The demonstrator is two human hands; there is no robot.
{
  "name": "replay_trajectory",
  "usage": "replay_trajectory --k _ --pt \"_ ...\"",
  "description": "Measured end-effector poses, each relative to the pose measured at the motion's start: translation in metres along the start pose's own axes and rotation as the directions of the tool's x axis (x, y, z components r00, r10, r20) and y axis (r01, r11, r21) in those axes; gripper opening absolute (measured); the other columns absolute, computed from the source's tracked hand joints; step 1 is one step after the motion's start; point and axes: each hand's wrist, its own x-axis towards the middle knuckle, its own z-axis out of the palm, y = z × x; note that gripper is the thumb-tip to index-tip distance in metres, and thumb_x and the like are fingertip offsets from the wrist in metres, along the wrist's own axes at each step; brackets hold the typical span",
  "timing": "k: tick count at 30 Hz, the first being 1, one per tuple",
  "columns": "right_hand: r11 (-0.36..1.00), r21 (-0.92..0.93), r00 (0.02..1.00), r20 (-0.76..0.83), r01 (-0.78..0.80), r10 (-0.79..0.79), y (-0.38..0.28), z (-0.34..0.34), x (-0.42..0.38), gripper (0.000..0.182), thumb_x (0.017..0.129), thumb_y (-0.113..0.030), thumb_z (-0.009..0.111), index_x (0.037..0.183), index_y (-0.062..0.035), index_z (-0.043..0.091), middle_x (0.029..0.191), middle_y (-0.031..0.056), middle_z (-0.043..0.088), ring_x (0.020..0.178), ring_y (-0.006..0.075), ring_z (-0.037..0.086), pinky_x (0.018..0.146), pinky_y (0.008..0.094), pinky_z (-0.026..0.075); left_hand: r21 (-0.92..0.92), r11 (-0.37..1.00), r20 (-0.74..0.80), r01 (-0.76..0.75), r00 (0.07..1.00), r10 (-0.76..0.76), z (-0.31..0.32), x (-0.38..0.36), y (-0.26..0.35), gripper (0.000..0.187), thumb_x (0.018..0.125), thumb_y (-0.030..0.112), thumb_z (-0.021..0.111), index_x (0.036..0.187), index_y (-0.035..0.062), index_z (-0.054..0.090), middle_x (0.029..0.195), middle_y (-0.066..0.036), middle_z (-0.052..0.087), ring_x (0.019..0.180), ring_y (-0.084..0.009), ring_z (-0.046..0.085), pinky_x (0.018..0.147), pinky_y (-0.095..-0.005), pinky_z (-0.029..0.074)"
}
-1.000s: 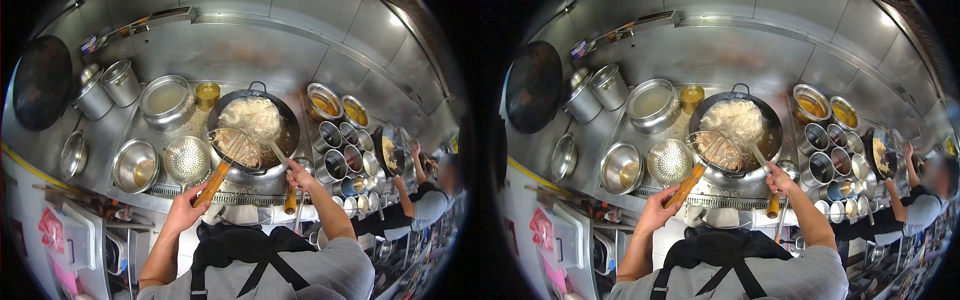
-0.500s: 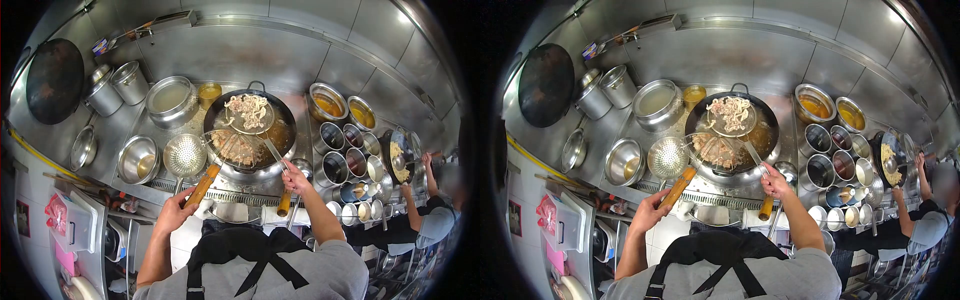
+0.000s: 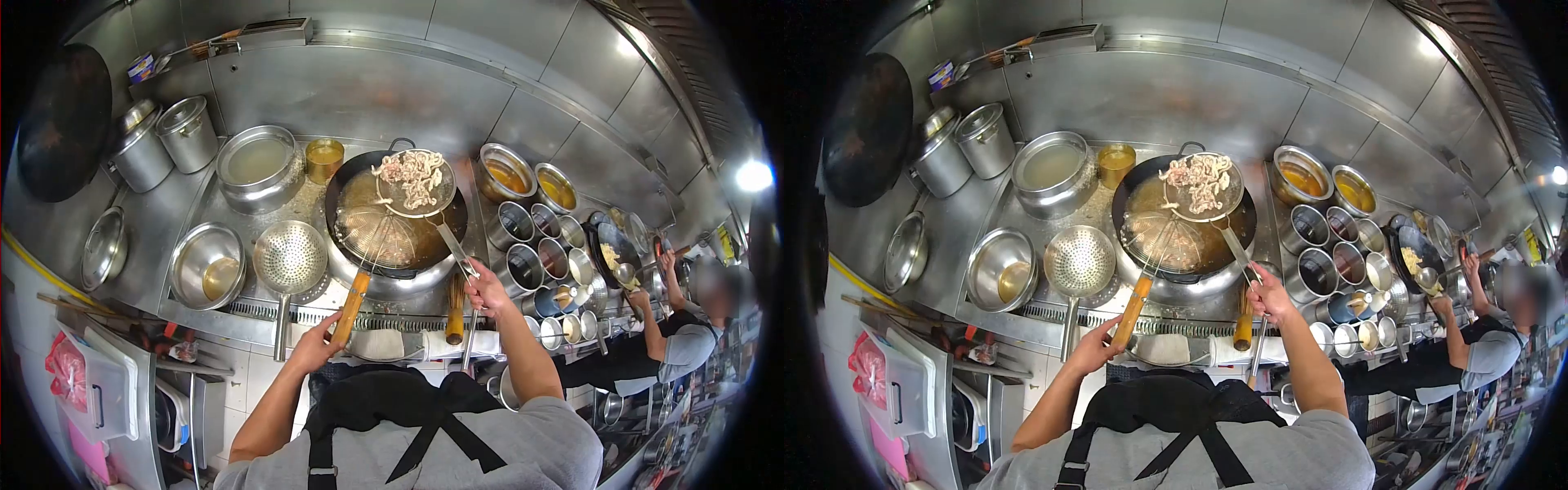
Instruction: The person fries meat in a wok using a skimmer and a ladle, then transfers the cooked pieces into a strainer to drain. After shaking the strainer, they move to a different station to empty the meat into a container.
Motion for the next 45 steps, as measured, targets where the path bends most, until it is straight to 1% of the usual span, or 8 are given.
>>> replay_trajectory --k 6,8,10,13,17,24,27,45 --pt "0.84 -0.542 0.955 -0.239 0.019 -0.175 -0.016 0.026 0.006 0.059 0.101 -0.007 0.044 0.155 -0.021 0.026 0.065 0.0005 0.043 0.047 0.008 0.035 0.04 0.0259 0.034 -0.003 0.999 0.031 -0.04 0.999 0.04 -0.005 0.001 -0.004 0.075 0.084 0.012 0.073 0.15 0.021 0.04 0.083 -0.015 0.067 0.07 -0.0213 0.068 0.068 -0.0356 0.053" --pt "0.768 -0.64 0.944 -0.266 -0.021 -0.195 -0.015 0.022 0.012 0.058 0.098 -0.006 0.045 0.153 -0.0185 0.032 0.073 0.0101 0.061 0.055 0.0222 0.057 0.05 0.0362 0.048 -0.003 0.999 0.035 -0.054 0.998 0.054 -0.008 0.002 -0.006 0.075 0.084 0.011 0.073 0.15 0.0204 0.039 0.082 -0.015 0.067 0.07 -0.0211 0.067 0.068 -0.0354 0.053" --pt "0.301 -0.95 0.866 -0.083 0.08 -0.493 -0.002 0.006 0.031 0.061 0.094 -0.004 0.047 0.152 -0.0163 0.034 0.08 0.0147 0.065 0.065 0.0261 0.063 0.065 0.039 0.054 -0.004 0.998 0.038 -0.064 0.997 0.065 -0.009 0.004 -0.01 0.075 0.084 0.011 0.073 0.15 0.0198 0.039 0.082 -0.014 0.067 0.069 -0.021 0.067 0.067 -0.0352 0.053" --pt "0.184 -0.981 0.873 -0.143 -0.062 -0.466 -0.031 0.044 0.009 0.065 0.089 -0.002 0.048 0.151 -0.0147 0.035 0.113 0.0265 0.065 0.103 0.0411 0.065 0.093 0.0444 0.049 -0.041 0.993 0.043 -0.112 0.993 0.114 -0.009 0.007 -0.019 0.072 0.086 0.013 0.073 0.149 0.0181 0.039 0.08 -0.009 0.064 0.063 -0.016 0.062 0.057 -0.0319 0.05" --pt "0.269 -0.963 0.879 -0.141 -0.015 -0.455 -0.046 0.044 -0.002 0.066 0.088 -0.002 0.05 0.151 -0.0146 0.035 0.134 0.0279 0.053 0.121 0.0466 0.051 0.103 0.047 0.042 -0.071 0.994 0.04 -0.081 0.996 0.083 -0.009 0.006 -0.02 0.073 0.085 0.012 0.073 0.149 0.017 0.039 0.082 -0.013 0.066 0.066 -0.0205 0.065 0.065 -0.0348 0.052" --pt "0.172 -0.984 0.793 -0.063 0.053 -0.606 -0.046 0.07 -0.047 0.07 0.09 -0.002 0.049 0.154 -0.0193 0.027 0.119 0.0314 0.06 0.098 0.0478 0.061 0.085 0.0544 0.048 -0.045 0.996 0.011 -0.082 0.997 0.082 -0.008 0.005 -0.019 0.073 0.086 0.015 0.073 0.15 0.0145 0.038 0.083 -0.013 0.065 0.066 -0.0207 0.065 0.064 -0.0345 0.052" --pt "0.256 -0.95 0.852 -0.28 -0.179 -0.443 -0.023 0.08 -0.052 0.075 0.087 0.0 0.047 0.154 -0.0246 0.027 0.102 0.0346 0.063 0.093 0.0475 0.063 0.079 0.0561 0.047 -0.093 0.994 0.031 -0.06 0.998 0.064 -0.01 0.002 -0.014 0.073 0.085 0.017 0.073 0.149 0.0133 0.038 0.084 -0.015 0.066 0.07 -0.0236 0.066 0.068 -0.0358 0.052" --pt "0.1 -0.986 0.885 -0.162 -0.131 -0.436 0.002 0.026 0.016 0.082 0.081 0.004 0.049 0.154 -0.0274 0.026 0.097 0.0302 0.066 0.089 0.0473 0.064 0.081 0.0561 0.048 -0.013 0.998 0.007 -0.057 0.998 0.057 -0.001 0.008 -0.021 0.074 0.086 0.02 0.071 0.151 0.017 0.035 0.087 -0.018 0.067 0.078 -0.0287 0.067 0.075 -0.0382 0.052"
